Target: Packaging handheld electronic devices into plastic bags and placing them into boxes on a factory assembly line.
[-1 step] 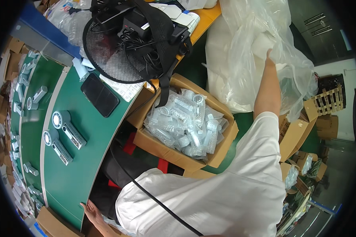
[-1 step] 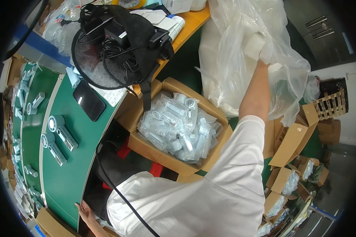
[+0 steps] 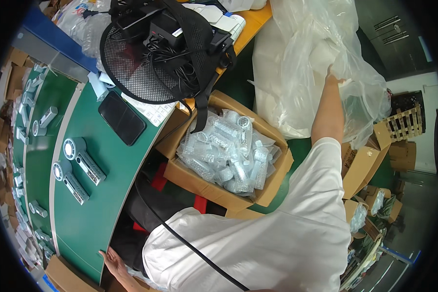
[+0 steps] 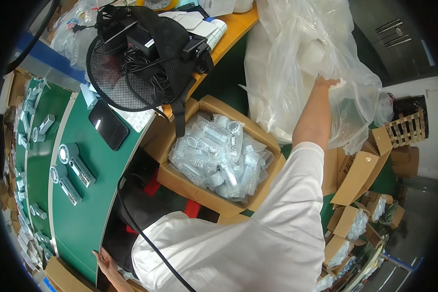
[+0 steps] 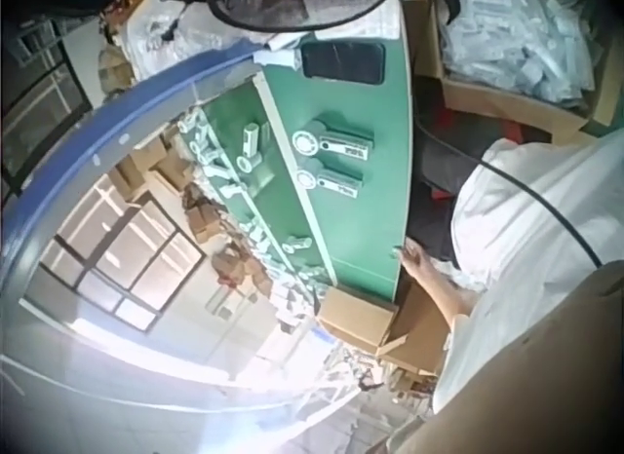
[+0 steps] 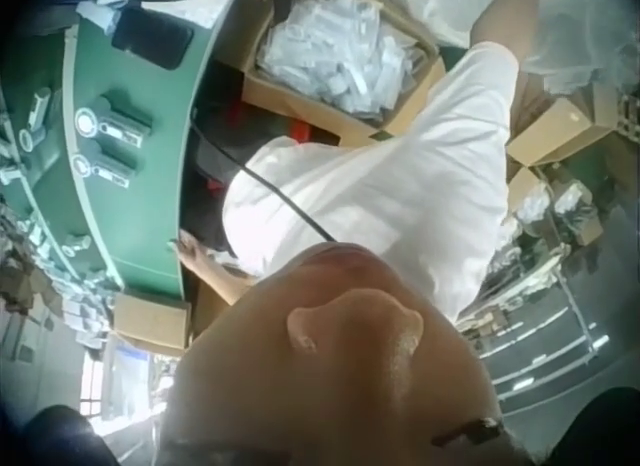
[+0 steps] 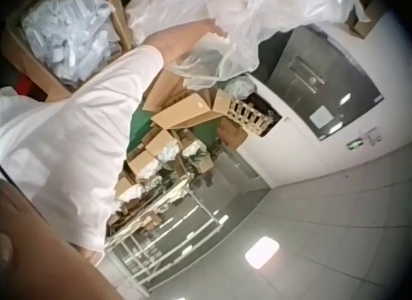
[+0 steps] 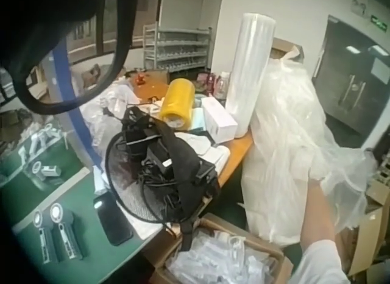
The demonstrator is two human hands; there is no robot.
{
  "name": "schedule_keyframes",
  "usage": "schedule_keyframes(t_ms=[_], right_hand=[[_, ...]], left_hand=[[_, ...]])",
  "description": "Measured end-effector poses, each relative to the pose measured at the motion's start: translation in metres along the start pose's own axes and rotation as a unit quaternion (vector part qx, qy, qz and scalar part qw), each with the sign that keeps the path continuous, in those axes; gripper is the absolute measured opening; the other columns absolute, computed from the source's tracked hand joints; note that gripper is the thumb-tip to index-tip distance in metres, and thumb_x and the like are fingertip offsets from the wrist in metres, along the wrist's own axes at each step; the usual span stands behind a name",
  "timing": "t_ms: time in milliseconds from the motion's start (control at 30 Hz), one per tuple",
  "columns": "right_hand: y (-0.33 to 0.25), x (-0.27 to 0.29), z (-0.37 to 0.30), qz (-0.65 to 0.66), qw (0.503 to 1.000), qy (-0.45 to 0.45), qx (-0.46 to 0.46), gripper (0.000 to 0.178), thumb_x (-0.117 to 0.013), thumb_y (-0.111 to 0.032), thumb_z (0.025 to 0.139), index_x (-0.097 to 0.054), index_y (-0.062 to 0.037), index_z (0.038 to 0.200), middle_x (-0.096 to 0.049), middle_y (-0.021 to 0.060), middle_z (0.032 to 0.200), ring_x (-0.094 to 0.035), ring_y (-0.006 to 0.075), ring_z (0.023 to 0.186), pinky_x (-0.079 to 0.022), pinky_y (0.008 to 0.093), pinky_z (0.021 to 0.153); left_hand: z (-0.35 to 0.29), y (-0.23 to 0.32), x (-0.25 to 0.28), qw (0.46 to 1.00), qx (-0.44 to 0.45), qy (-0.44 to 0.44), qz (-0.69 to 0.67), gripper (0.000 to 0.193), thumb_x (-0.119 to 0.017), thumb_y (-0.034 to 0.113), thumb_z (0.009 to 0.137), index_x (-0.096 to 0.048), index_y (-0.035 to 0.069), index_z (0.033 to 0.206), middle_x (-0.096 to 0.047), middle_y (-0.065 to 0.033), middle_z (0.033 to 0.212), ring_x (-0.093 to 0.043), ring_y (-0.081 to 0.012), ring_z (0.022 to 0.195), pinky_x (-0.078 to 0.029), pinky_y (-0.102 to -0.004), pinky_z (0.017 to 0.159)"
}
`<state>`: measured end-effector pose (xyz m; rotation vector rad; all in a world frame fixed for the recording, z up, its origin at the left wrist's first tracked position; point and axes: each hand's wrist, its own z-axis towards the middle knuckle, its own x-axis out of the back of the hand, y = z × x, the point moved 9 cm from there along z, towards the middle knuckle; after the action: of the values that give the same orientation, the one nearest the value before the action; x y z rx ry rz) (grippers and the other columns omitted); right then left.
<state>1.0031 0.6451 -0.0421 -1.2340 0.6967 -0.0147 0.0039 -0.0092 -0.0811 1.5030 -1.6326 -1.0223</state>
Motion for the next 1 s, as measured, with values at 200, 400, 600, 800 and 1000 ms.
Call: schedule_keyframes(t_ms=[200,400,600,800,1000], right_hand=[[0.040,0.083,-0.034,-0.180,0.967,0.179,-0.028,0.049,-0.066,-0.037,0.086,-0.057,-0.0037,0.122,-0.059,0.0136,0.113,-0.054,0.0278,0.104,-0.046,0.0420,0.092],[0.051,0.149,-0.023,-0.359,0.869,0.338,-0.042,0.056,-0.082,-0.034,0.077,-0.059,0.0055,0.110,-0.068,0.0166,0.087,-0.063,0.0255,0.079,-0.054,0.0314,0.081],[0.063,0.149,-0.013,-0.426,0.866,0.250,-0.070,0.056,-0.080,-0.038,0.078,-0.062,0.0026,0.113,-0.067,0.0171,0.101,-0.063,0.0248,0.088,-0.053,0.0333,0.083],[0.091,0.156,0.005,-0.493,0.846,0.190,-0.069,0.061,-0.080,-0.042,0.077,-0.064,0.0017,0.117,-0.066,0.0175,0.113,-0.063,0.0245,0.098,-0.052,0.0340,0.087],[0.111,0.172,0.022,-0.559,0.809,0.180,-0.016,0.083,-0.085,-0.047,0.069,-0.058,0.0057,0.127,-0.062,0.0185,0.124,-0.060,0.0269,0.111,-0.047,0.0329,0.097]], left_hand=[[0.017,0.001,0.002,0.994,0.065,-0.079,-0.046,0.054,-0.068,0.020,0.094,-0.044,-0.016,0.127,-0.053,-0.0215,0.127,-0.058,-0.0219,0.118,-0.048,-0.0244,0.106],[0.017,-0.004,0.008,0.987,0.122,-0.064,-0.080,0.052,-0.068,0.019,0.094,-0.044,-0.015,0.127,-0.055,-0.0195,0.126,-0.060,-0.0209,0.116,-0.049,-0.0236,0.104],[0.001,-0.002,-0.008,0.986,0.116,-0.069,-0.094,0.050,-0.067,0.017,0.095,-0.045,-0.014,0.127,-0.056,-0.0189,0.124,-0.061,-0.0209,0.115,-0.050,-0.0235,0.103],[0.001,-0.004,-0.004,0.980,0.120,-0.058,-0.147,0.047,-0.065,0.015,0.095,-0.046,-0.014,0.126,-0.058,-0.0189,0.124,-0.063,-0.0209,0.113,-0.052,-0.0234,0.101],[0.005,-0.005,-0.005,0.981,0.121,-0.068,-0.137,0.044,-0.065,0.013,0.096,-0.047,-0.014,0.125,-0.059,-0.0190,0.124,-0.064,-0.0211,0.112,-0.053,-0.0234,0.099]])
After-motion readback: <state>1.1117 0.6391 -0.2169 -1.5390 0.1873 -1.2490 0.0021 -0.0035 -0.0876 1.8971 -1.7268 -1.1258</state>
